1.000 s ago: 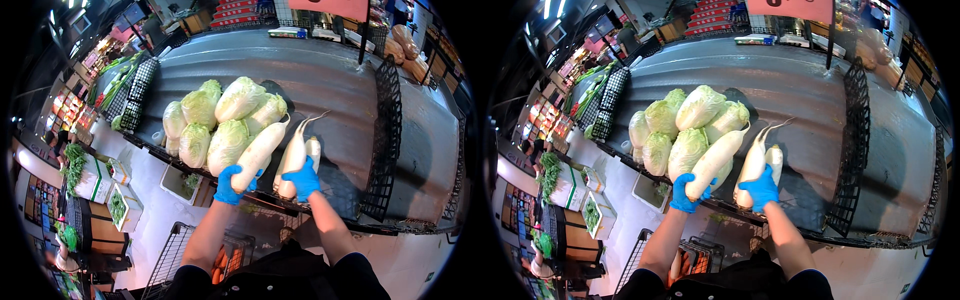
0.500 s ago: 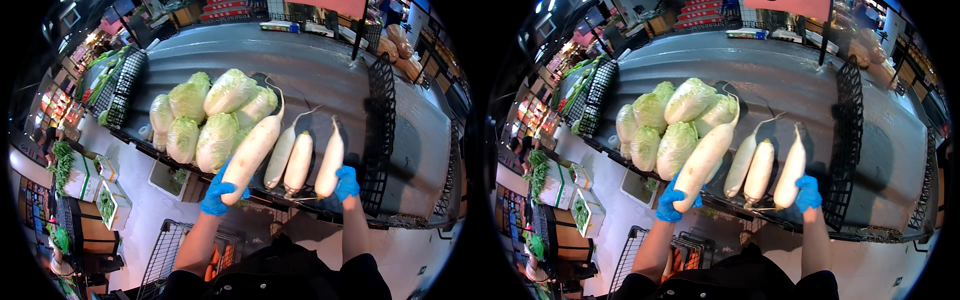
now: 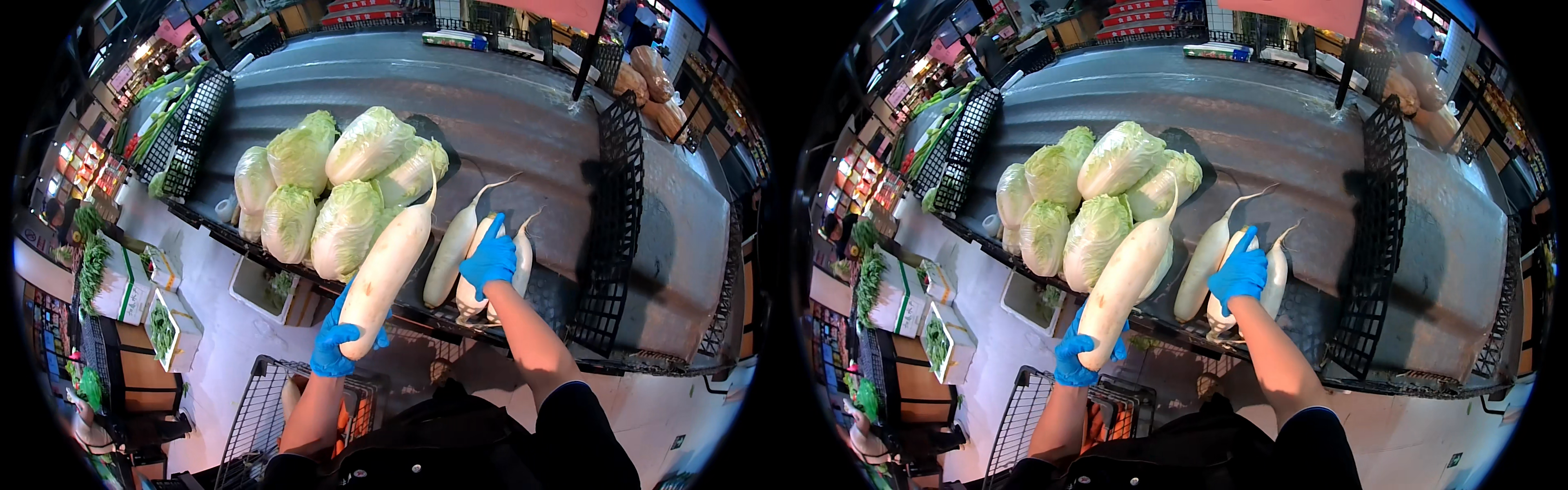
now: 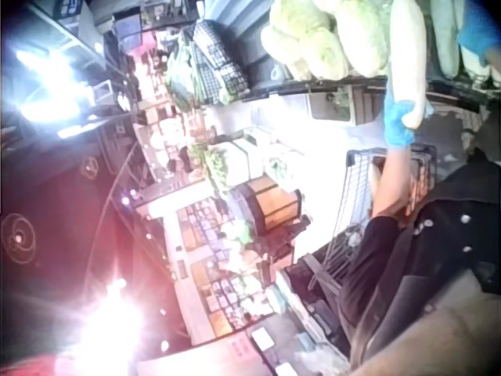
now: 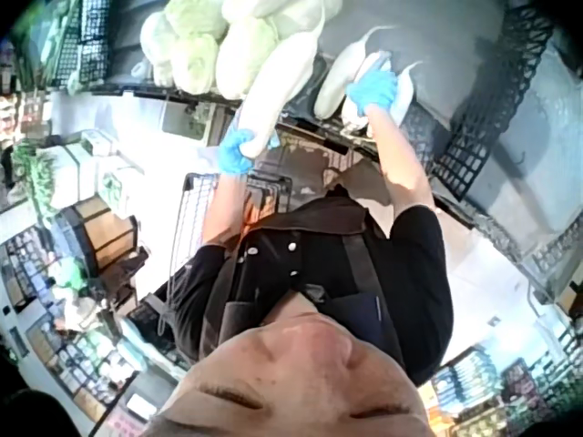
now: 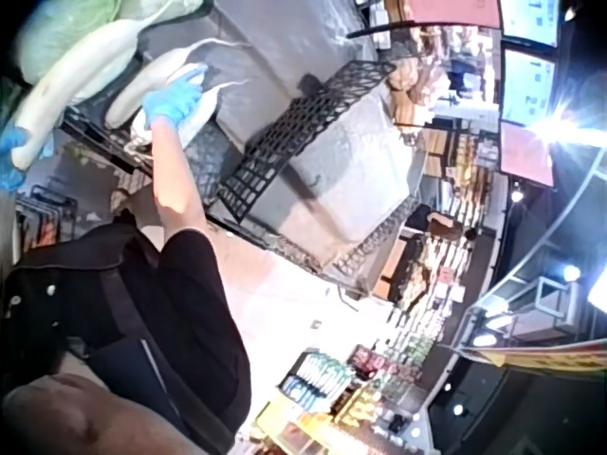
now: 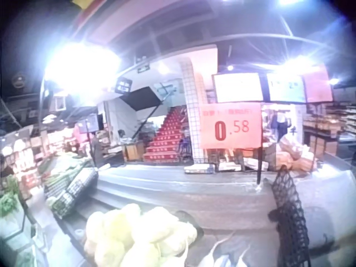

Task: The person transfers radishes and carrots from a shopping cart onto a produce display shelf by hand.

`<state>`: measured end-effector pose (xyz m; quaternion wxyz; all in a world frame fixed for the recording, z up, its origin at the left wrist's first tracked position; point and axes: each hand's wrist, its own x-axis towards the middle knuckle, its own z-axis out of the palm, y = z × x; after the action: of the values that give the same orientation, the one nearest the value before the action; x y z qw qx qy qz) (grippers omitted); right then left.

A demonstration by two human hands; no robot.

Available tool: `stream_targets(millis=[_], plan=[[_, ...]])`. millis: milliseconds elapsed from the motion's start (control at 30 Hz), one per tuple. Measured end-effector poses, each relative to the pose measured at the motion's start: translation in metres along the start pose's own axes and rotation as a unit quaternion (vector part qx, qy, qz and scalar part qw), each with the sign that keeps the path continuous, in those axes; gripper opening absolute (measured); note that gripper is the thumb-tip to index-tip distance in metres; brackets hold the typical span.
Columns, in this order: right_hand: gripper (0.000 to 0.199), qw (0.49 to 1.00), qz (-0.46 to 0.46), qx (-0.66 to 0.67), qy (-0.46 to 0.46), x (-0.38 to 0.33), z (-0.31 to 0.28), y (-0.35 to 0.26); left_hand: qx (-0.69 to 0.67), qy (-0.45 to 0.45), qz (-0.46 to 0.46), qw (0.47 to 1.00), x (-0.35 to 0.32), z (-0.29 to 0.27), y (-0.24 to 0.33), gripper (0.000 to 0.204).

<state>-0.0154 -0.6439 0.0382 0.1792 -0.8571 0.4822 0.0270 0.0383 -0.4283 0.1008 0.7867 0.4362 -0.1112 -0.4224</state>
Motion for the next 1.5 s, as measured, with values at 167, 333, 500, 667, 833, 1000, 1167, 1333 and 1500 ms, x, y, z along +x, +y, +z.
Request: stream_targets(millis=[167,333,500,667,833,1000,1167,1333,1500], plan=[[0.091,1.000,-0.005,-0.022,0.019,-0.001,0.001,-0.012,-0.056,-0.015,-0.013,0.998,-0.007,-0.010,-0.006,0.071],[0.093,0.964,-0.002,0.266,0.008,-0.004,0.031,0.002,-0.044,-0.015,-0.003,0.999,-0.014,-0.012,-0.008,0.072],[0.063,0.715,0.064,0.673,-0.177,0.009,0.033,0.024,-0.021,-0.004,-0.005,1.000,-0.024,-0.007,-0.003,0.072],[0.059,0.202,0.019,0.903,-0.378,-0.013,-0.019,0.016,-0.056,0.040,0.029,0.997,-0.039,-0.014,0.002,0.068],[0.065,0.305,-0.052,0.845,-0.436,0.002,-0.021,0.035,-0.092,0.043,0.053,0.993,-0.042,-0.012,0.007,0.069],[0.070,0.860,0.059,0.507,0.019,0.008,0.013,0.014,-0.098,0.042,0.058,0.993,-0.045,-0.013,0.008,0.067],[0.082,0.990,-0.100,0.081,0.063,-0.021,0.013,-0.036,-0.113,0.075,0.067,0.989,-0.061,-0.019,0.005,0.064],[0.078,0.997,-0.061,0.046,-0.008,0.005,0.010,-0.079,-0.105,0.082,0.102,0.986,-0.075,-0.027,0.003,0.061],[0.068,0.990,0.034,0.132,0.038,0.036,0.021,-0.078,-0.117,0.054,0.094,0.987,-0.085,-0.032,0.001,0.061]])
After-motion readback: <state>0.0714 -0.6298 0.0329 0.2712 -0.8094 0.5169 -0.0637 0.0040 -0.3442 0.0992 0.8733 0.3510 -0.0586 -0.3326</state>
